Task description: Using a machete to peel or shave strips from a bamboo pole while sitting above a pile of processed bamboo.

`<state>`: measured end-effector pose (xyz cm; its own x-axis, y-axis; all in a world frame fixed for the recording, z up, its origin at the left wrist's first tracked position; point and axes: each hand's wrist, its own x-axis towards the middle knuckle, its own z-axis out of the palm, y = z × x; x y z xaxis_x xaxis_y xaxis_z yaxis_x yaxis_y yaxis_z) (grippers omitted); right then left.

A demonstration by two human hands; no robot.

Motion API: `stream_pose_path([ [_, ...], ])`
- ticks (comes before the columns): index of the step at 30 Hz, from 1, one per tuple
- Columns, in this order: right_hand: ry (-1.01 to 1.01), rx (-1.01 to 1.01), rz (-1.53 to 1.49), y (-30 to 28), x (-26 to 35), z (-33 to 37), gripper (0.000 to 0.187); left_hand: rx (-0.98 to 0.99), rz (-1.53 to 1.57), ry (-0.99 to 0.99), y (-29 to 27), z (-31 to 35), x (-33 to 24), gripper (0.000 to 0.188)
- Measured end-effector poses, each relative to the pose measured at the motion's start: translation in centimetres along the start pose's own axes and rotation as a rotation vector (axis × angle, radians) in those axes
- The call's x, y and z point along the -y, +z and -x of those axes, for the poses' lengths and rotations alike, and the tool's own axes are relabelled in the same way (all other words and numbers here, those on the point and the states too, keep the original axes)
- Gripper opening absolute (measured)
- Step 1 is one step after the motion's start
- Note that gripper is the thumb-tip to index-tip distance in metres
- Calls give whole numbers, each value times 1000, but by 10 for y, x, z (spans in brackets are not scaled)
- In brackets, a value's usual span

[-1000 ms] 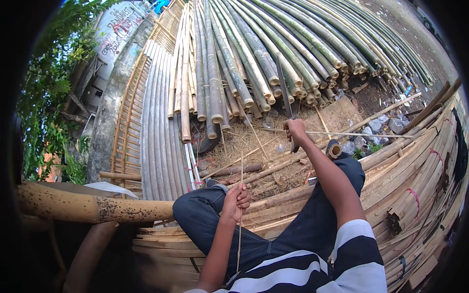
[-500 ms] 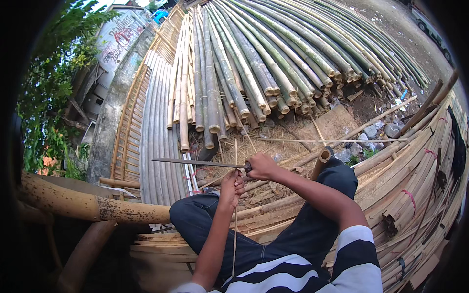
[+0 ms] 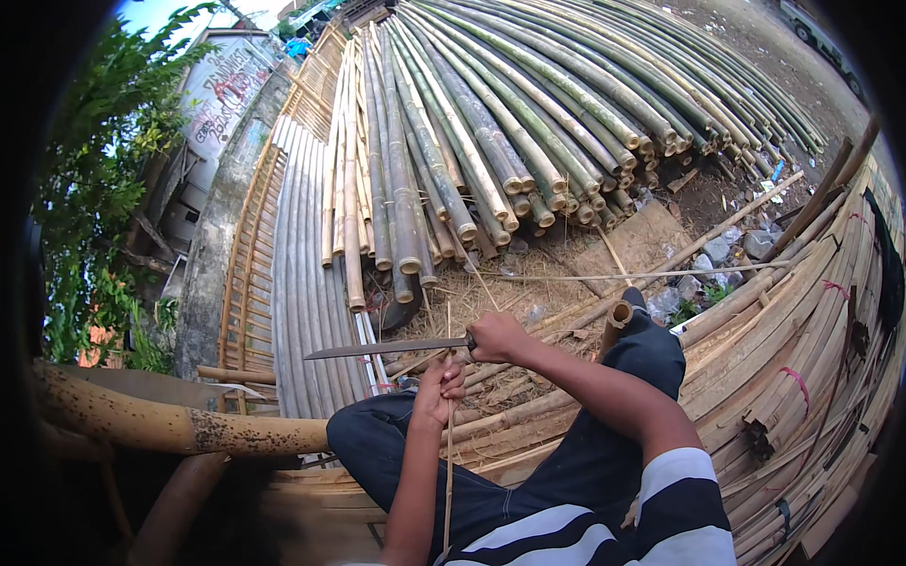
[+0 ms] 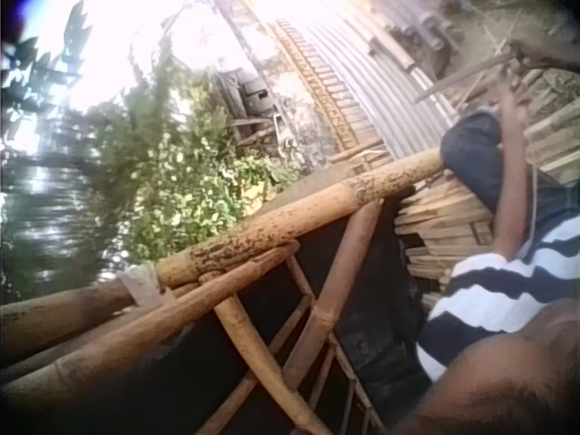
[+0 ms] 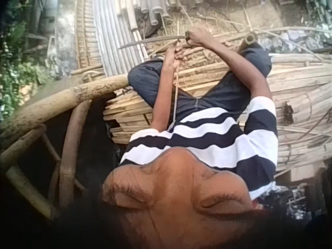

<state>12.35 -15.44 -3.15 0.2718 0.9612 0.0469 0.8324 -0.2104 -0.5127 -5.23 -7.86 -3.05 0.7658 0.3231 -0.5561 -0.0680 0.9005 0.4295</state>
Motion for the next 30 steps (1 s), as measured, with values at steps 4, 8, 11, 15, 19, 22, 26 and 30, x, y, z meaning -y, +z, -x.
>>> stream_pose_path([
  [4,-2,33,-63,14,-3,-1,29,100,260,-147,-21,-1,-4,21],
  [8,24,49,-88,18,-6,-5,31,125,314,-181,-28,-4,-9,20],
  [11,119,90,-147,13,3,-6,23,116,278,-128,-27,-5,-11,17],
  [15,-3,32,-134,20,-3,-6,22,36,131,2,-18,-4,-3,13],
  [19,171,-21,-200,23,-25,-13,21,-119,-85,182,7,-3,19,5],
  [22,190,40,-182,29,-15,-5,22,-129,1,69,-10,0,12,5],
  [26,103,124,-52,22,4,-10,22,-75,77,104,-23,6,7,2],
  [30,322,-125,-158,47,-69,-14,21,-156,-364,204,29,59,46,8],
])
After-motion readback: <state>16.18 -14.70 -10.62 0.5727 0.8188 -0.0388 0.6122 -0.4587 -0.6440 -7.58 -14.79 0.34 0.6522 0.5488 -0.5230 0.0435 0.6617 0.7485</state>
